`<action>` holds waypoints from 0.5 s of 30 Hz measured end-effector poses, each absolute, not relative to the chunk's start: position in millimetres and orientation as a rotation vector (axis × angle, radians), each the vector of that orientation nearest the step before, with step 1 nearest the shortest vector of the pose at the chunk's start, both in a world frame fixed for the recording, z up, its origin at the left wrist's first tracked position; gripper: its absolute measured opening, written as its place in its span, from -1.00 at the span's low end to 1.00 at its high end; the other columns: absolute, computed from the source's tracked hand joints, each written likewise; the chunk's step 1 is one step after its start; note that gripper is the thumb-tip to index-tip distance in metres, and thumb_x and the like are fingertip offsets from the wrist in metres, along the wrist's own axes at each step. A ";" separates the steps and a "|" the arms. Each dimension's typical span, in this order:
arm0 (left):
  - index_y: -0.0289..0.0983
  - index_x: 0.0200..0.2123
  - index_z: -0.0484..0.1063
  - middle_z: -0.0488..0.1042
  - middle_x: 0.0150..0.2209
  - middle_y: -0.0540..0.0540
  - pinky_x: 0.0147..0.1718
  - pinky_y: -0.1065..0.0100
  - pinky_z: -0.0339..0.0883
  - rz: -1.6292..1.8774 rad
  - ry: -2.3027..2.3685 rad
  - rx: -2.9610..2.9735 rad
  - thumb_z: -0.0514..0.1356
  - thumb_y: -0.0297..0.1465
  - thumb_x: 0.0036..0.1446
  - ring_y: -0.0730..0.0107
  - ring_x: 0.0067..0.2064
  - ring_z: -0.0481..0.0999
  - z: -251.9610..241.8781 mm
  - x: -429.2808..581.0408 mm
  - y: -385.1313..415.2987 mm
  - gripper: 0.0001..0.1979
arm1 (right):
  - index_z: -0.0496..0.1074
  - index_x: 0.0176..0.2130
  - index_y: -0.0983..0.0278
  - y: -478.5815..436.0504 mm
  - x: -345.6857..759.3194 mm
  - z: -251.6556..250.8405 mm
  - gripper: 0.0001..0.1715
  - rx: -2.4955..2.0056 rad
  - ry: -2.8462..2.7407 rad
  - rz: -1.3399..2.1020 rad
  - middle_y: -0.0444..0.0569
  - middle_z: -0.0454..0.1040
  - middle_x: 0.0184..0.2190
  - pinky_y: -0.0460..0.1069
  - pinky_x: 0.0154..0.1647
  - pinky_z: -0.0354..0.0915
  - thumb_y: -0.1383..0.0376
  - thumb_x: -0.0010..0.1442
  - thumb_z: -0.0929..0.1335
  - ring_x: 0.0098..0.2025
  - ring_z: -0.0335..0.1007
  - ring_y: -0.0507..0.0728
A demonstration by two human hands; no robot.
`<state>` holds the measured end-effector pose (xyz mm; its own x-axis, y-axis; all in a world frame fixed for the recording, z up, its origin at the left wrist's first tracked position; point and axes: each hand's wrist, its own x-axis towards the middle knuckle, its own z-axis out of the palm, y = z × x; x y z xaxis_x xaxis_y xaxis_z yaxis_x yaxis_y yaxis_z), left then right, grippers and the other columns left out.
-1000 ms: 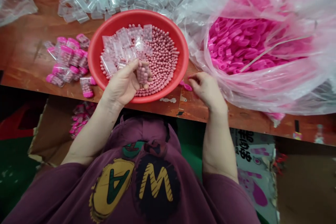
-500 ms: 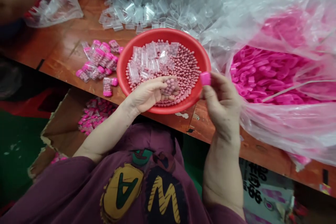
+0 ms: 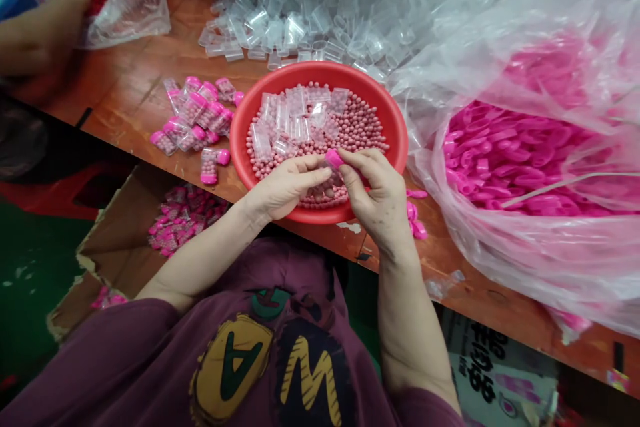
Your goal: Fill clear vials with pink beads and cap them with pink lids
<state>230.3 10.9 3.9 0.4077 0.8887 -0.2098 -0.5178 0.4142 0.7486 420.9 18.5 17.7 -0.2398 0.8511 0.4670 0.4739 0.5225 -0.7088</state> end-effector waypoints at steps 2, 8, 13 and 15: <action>-0.27 -0.08 0.70 0.66 -0.18 -0.08 -0.09 0.32 0.46 1.010 0.684 0.630 0.60 -0.15 0.10 0.41 -0.20 0.57 3.3 230.7 11.7 -0.58 | 0.71 0.09 0.05 18.7 419.8 17.8 -0.75 -1.086 -1.854 0.536 -0.01 0.68 -0.11 0.18 -0.07 0.60 0.21 0.47 0.46 -0.12 0.63 0.20; -0.21 0.00 0.70 0.66 -0.17 -0.06 -0.20 0.34 0.47 0.986 0.689 0.589 0.60 -0.16 0.10 0.43 -0.25 0.58 5.1 229.0 11.0 -0.54 | 0.72 0.08 0.05 16.2 417.2 17.2 -0.75 -1.055 -1.782 0.576 -0.04 0.70 -0.11 0.12 -0.11 0.61 0.27 0.45 0.49 -0.15 0.65 0.16; -0.23 -0.07 0.72 0.62 -0.20 -0.05 -0.21 0.36 0.45 1.056 0.697 0.640 0.63 -0.09 0.04 0.46 -0.25 0.53 4.6 231.4 11.6 -0.52 | 0.72 0.08 0.08 16.6 413.0 17.9 -0.74 -1.055 -1.830 0.472 -0.02 0.71 -0.10 0.10 -0.11 0.59 0.30 0.45 0.49 -0.11 0.65 0.17; -0.24 -0.09 0.72 0.60 -0.22 -0.04 -0.17 0.36 0.44 1.096 0.728 0.659 0.62 -0.09 0.06 0.45 -0.23 0.51 3.1 233.4 12.2 -0.55 | 0.72 0.09 0.08 17.5 411.5 16.1 -0.73 -1.038 -1.870 0.444 -0.02 0.71 -0.10 0.10 -0.08 0.60 0.31 0.46 0.48 -0.11 0.66 0.16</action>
